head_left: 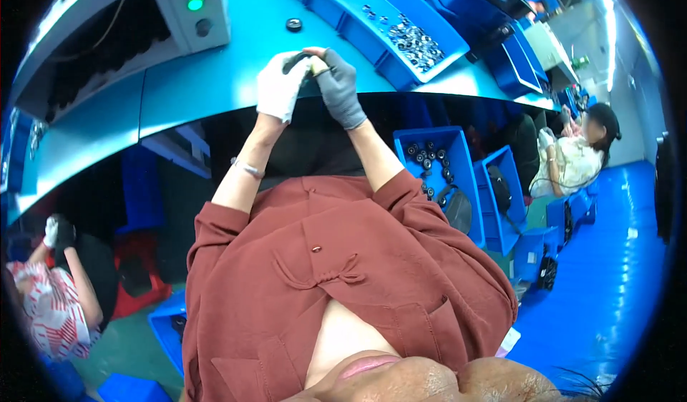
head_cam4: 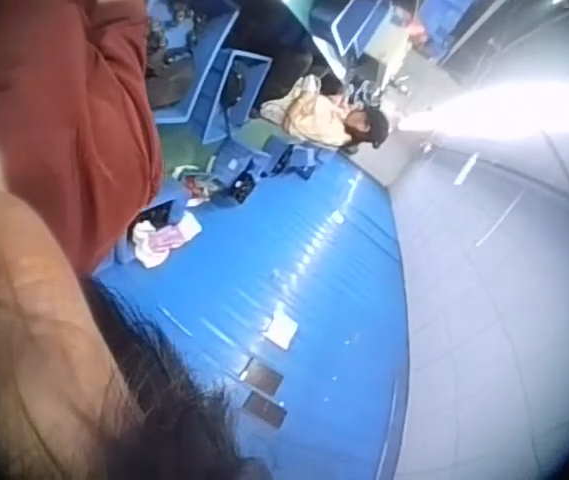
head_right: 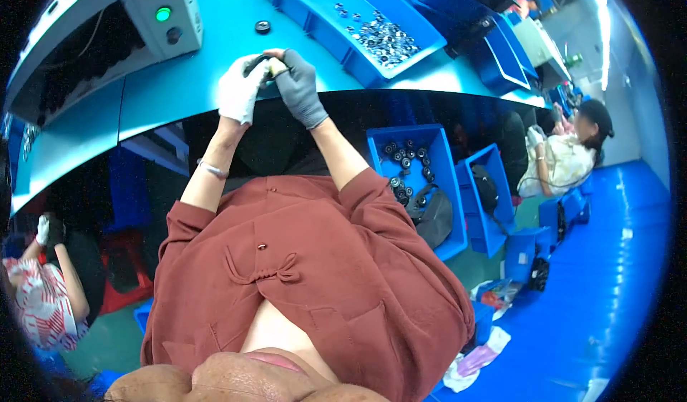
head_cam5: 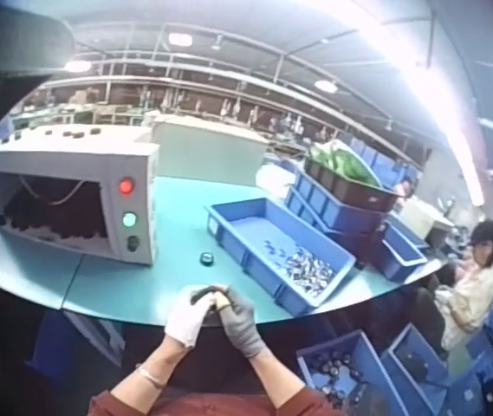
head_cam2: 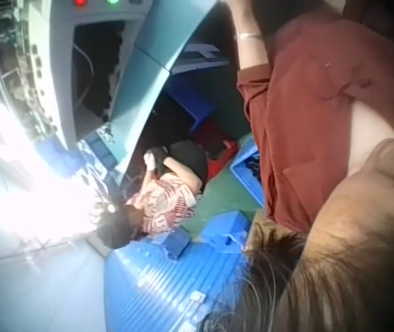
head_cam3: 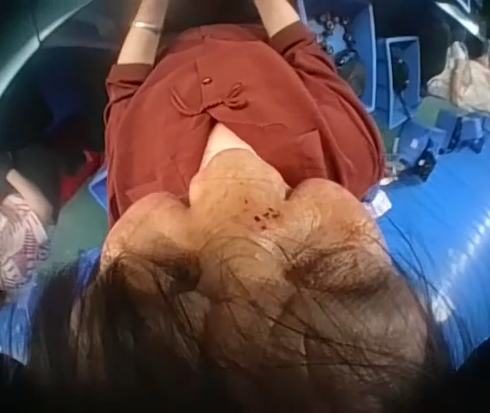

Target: Assembling small wheel components by hand in a factory setting.

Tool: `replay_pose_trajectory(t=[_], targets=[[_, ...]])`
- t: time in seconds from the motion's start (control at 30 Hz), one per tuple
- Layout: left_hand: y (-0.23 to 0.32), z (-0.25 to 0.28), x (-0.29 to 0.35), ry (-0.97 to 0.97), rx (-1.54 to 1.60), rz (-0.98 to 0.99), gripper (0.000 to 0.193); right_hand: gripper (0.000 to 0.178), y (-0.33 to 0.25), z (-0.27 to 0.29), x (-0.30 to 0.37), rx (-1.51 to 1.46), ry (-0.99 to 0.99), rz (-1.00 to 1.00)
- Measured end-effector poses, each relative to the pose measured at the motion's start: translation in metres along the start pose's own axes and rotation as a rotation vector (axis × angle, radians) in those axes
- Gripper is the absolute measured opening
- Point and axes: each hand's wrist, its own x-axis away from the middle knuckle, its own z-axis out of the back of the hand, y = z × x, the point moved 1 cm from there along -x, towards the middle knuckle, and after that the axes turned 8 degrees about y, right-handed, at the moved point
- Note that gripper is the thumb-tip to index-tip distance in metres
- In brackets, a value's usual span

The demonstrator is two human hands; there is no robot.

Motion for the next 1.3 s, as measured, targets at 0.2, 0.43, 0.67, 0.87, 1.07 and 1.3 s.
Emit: replay_pose_trajectory(t=[0.2, 0.43, 0.67, 0.87, 1.07, 1.3], targets=[[0.004, 0.0, 0.003, -0.01, 0.065, 0.09, 0.026, 0.022, -0.005, 0.002, 0.001, -0.047, -0.002, -0.054], [0.014, 0.002, 0.004, 0.025, 0.012, 0.215, 0.028, 0.024, -0.002, 0.001, 0.002, -0.033, 0.033, -0.003], [-0.002, 0.009, 0.001, -0.009, 0.135, 0.283, 0.033, 0.038, -0.004, 0.007, -0.001, -0.025, -0.011, -0.036], [0.005, 0.005, 0.006, 0.042, 0.09, 0.148, 0.031, 0.035, -0.006, 0.008, 0.003, -0.131, -0.052, -0.118], [0.021, 0.002, 0.005, 0.039, 0.051, 0.208, 0.024, 0.027, -0.011, 0.009, 0.01, -0.11, 0.018, -0.154], [0.024, -0.001, 0.004, 0.046, 0.208, 0.317, 0.032, 0.024, -0.013, 0.012, -0.003, -0.486, 0.002, -0.581]])
